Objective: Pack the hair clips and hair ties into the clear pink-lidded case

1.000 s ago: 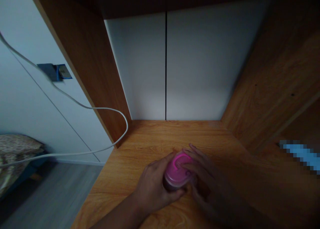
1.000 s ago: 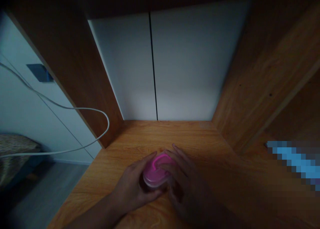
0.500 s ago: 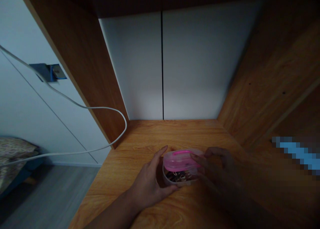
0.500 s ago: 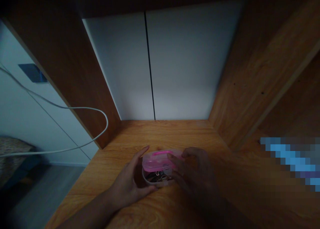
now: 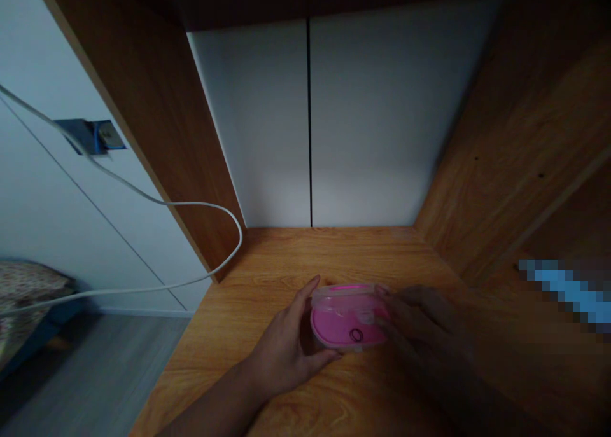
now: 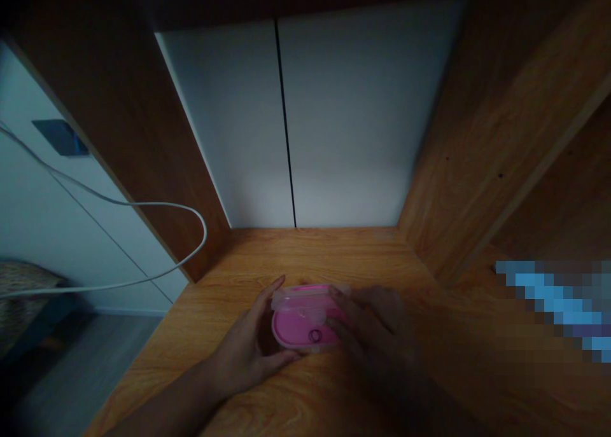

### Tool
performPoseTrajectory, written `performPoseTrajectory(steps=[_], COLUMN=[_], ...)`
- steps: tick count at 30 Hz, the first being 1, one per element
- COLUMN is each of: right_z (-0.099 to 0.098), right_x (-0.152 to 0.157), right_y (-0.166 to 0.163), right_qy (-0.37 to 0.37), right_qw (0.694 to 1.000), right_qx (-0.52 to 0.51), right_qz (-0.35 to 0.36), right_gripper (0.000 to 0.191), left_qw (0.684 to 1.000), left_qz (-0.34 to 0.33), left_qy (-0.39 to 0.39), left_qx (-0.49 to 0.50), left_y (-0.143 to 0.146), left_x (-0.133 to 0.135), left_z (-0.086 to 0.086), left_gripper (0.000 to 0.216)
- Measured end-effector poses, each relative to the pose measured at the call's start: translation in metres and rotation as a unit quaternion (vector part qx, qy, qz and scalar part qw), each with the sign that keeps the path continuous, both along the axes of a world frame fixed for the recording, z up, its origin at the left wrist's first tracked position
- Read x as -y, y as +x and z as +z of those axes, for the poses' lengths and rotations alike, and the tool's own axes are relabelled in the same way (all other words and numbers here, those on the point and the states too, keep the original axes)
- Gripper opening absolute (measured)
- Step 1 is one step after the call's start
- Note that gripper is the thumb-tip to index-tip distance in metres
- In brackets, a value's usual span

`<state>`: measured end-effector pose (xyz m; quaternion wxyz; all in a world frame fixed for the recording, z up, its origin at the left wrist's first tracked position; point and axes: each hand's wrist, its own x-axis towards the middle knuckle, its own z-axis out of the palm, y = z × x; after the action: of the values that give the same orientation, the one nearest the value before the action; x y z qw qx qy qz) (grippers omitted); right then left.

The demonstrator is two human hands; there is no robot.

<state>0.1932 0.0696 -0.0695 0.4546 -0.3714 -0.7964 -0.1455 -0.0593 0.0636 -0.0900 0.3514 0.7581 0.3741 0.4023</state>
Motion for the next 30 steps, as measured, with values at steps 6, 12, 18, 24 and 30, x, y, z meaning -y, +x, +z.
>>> performPoseTrajectory(steps=[6, 12, 18, 24, 30], right_z=[-0.002, -0.011, -0.015, -0.011, -0.008], right_x=[-0.007, -0.013, -0.014, -0.013, -0.013], right_y=[0.000, -0.003, -0.002, -0.004, -0.004], right_qy=[-0.068, -0.187, -0.222, -0.226, -0.197], right_qw=[0.998, 0.980, 0.972, 0.970, 0.976], right_qx=[0.010, 0.031, 0.014, -0.005, -0.022], right_qz=[0.003, 0.054, 0.071, 0.087, 0.094], right_gripper=[0.052, 0.071, 0.073, 0.060, 0.052], left_qw=[0.999, 1.000, 0.996, 0.990, 0.990], left_qz=[-0.009, 0.008, 0.046, 0.067, 0.059], left_qy=[-0.022, -0.009, 0.038, 0.062, 0.088], left_qx=[0.023, 0.005, -0.069, -0.111, -0.089], left_y=[0.000, -0.001, -0.005, -0.006, -0.005], left_x=[-0.002, -0.002, -0.002, -0.001, -0.003], left_z=[-0.002, -0.006, -0.010, -0.008, -0.002], left_gripper=[0.126, 0.121, 0.112, 0.107, 0.106])
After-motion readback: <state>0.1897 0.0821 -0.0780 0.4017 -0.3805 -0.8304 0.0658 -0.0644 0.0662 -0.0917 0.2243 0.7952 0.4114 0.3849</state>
